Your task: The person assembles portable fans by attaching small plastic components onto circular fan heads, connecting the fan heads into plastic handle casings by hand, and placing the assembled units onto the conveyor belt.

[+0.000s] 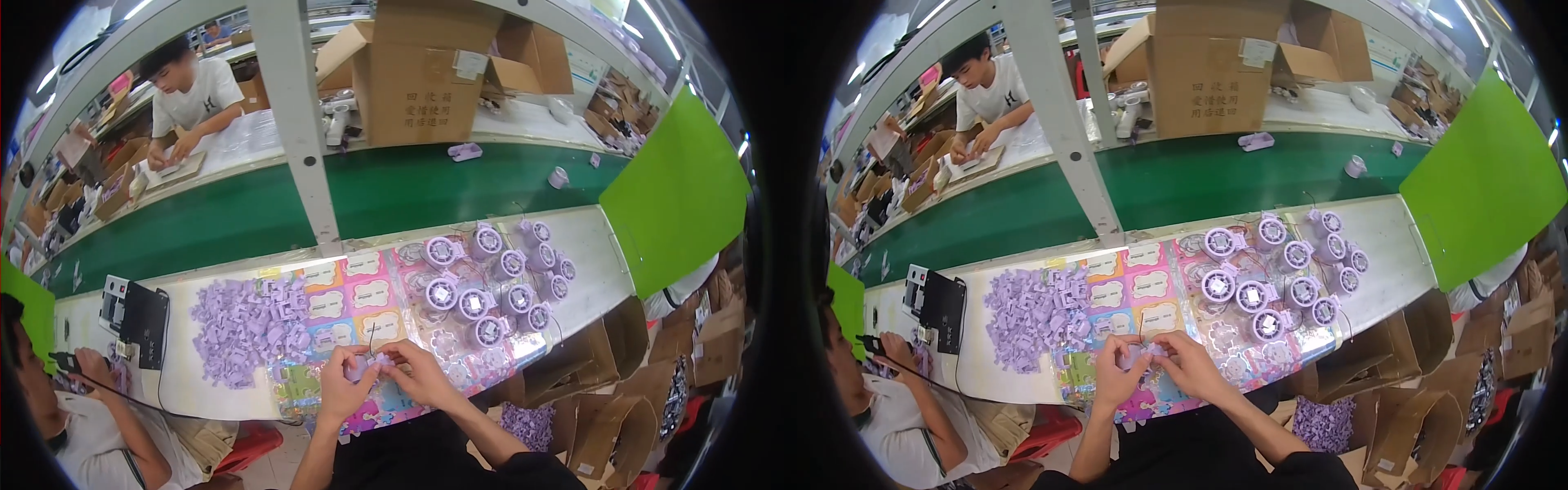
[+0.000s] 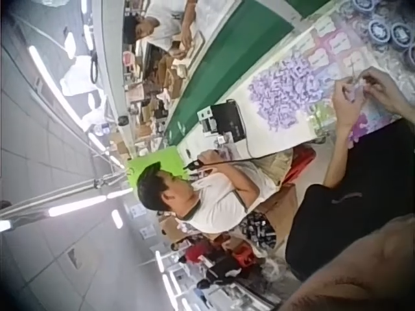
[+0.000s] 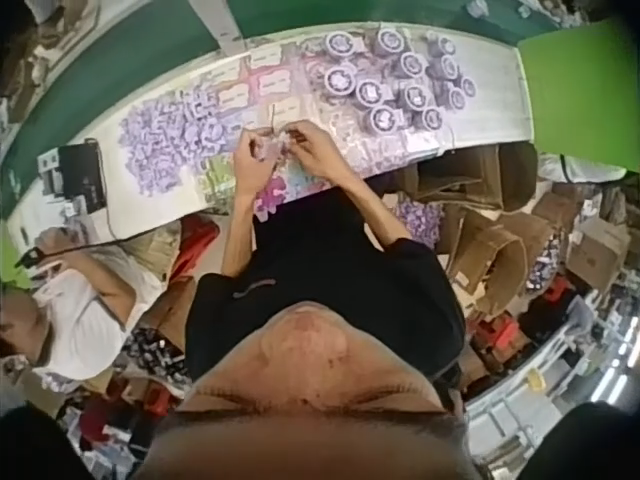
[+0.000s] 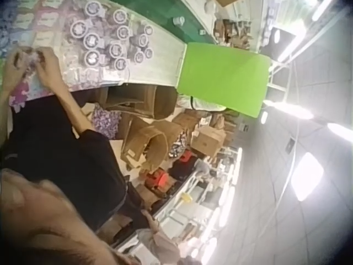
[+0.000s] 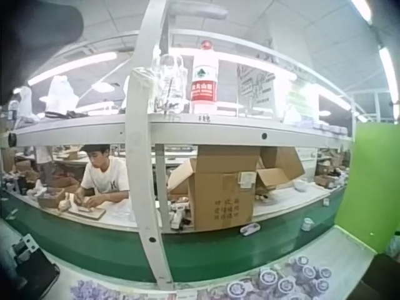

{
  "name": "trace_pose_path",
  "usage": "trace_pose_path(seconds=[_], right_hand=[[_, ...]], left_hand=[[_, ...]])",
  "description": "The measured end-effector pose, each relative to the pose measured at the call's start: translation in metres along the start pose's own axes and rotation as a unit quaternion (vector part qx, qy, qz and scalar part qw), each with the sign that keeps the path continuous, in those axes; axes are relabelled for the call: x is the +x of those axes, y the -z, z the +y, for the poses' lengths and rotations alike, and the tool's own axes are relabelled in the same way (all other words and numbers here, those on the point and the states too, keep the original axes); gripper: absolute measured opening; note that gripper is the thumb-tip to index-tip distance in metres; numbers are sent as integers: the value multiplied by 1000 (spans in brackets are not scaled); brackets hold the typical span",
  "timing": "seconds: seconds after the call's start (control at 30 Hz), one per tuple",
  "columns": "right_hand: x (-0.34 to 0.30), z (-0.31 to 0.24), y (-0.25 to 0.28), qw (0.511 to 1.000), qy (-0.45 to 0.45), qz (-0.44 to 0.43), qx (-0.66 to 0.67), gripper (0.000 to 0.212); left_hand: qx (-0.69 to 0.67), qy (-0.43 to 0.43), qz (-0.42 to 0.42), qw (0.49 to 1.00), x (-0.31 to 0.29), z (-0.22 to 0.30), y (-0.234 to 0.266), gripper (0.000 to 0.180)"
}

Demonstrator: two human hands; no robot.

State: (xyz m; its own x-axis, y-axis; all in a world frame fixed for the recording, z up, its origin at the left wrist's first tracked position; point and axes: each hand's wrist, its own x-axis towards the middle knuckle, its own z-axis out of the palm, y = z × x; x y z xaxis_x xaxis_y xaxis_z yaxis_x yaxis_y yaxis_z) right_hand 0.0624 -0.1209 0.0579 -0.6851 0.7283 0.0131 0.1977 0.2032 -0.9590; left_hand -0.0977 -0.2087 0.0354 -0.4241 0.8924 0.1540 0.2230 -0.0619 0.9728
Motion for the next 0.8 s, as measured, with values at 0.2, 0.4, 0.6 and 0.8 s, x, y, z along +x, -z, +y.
trace_pose_path(seconds=[0.2,0.4,0.6,0.8], right_hand=[[0,-7,7,994,-71,-41,67,33],[-8,12,3,984,-37,-107,136,35],[-8,7,-6,995,25,-81,51,37],[9,-6,-4,992,16,-109,62,37]], left_hand=[[24,-63,9,998,1,-4,-2,22],[-33,-58,-94,993,3,-11,15,15],[-147,-22,-97,984,-4,-35,20,14],[-338,85,-50,936,-3,-35,20,12]])
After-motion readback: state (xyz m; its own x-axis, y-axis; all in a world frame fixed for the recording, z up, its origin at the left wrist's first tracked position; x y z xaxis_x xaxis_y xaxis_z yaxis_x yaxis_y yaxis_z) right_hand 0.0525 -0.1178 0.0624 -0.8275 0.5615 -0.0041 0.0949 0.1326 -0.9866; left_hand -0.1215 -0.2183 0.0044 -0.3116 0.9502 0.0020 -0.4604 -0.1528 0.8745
